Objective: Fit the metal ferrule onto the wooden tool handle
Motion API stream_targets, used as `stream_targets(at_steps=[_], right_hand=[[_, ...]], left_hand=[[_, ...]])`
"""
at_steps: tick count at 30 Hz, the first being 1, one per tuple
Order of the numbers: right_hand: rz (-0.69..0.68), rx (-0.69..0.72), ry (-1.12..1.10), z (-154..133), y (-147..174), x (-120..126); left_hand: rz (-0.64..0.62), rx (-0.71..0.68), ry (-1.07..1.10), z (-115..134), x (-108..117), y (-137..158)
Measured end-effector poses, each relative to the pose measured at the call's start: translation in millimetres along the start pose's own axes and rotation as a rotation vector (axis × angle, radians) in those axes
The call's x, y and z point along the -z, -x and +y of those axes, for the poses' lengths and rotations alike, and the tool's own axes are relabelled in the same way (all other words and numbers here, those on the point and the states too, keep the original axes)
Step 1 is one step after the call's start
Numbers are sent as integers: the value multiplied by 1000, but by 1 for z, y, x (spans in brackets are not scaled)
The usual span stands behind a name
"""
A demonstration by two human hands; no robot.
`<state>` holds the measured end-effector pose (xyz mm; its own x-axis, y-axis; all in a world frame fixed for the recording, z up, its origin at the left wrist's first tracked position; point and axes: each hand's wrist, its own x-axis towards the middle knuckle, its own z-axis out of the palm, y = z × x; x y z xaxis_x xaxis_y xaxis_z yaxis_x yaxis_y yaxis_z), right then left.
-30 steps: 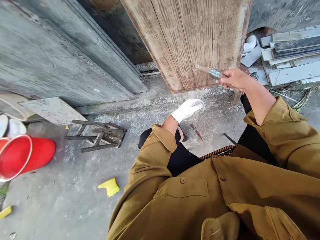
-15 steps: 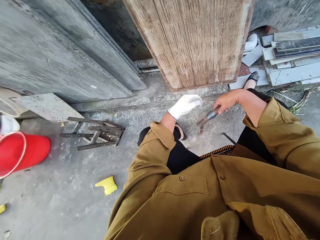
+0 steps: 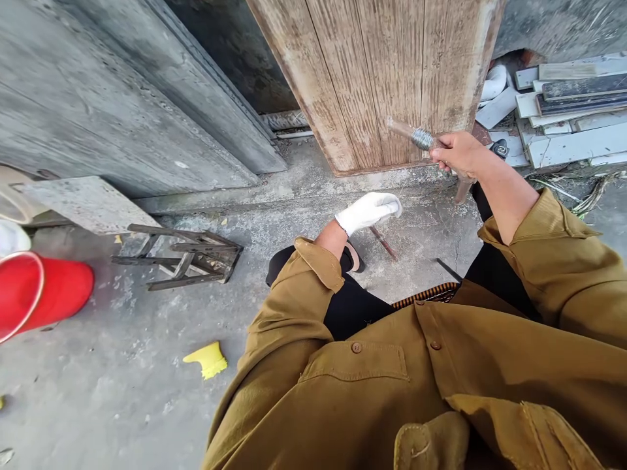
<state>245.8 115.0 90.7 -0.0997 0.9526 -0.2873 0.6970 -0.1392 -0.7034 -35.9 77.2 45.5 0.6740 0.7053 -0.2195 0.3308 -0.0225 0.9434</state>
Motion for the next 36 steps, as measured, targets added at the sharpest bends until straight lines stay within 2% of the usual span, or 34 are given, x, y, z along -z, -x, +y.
stream_targets(at_steps=[2, 4, 7, 9, 12, 14, 16, 18, 19, 20, 22, 25, 26, 28, 30, 32, 34, 36], right_hand=[[-8, -34, 285, 2, -6, -4], [-96, -29, 537, 2, -8, -9], [-394, -12, 742, -1, -6, -20], [-643, -2, 769, -1, -3, -30], [-963, 40, 671, 0, 2, -43], [-1107, 82, 556, -1, 6, -46], [-1191, 137, 416, -6, 10, -42], [-1197, 214, 246, -11, 15, -30], [-1141, 248, 153, -13, 17, -23], [-1038, 271, 58, -14, 19, -15], [-724, 265, -114, -13, 21, -2], [-268, 191, -229, -6, 14, 8], [-170, 156, -213, -2, 9, 8], [-68, 83, -84, 4, 1, 5], [-62, 30, 174, 7, -5, 0], [-177, 11, 467, 5, -5, -7], [-449, 21, 640, 2, 0, -14], [-797, 47, 638, -1, 6, -22]], left_hand=[[-19, 14, 1, 3, -1, 1], [-30, 20, 2, 5, 0, 2], [-27, 10, -6, 4, 3, 2], [-8, 0, -7, 1, 5, 1], [32, -9, 4, -3, 6, -1], [54, -20, 12, -6, 8, -4], [69, -36, -4, -9, 11, -8], [95, -41, -48, -12, 12, -11], [117, -33, -64, -13, 12, -11], [124, -20, -72, -13, 11, -12], [75, 6, -54, -12, 7, -11], [-35, 5, 22, -6, 1, -8], [-48, -4, 43, -4, -1, -7], [-48, -16, 54, -1, -1, -6], [-67, -34, 26, 0, 0, -5], [-66, -52, -12, 0, 3, -5], [-44, -44, -45, -1, 5, -4], [-28, -17, -56, 0, 7, -4]])
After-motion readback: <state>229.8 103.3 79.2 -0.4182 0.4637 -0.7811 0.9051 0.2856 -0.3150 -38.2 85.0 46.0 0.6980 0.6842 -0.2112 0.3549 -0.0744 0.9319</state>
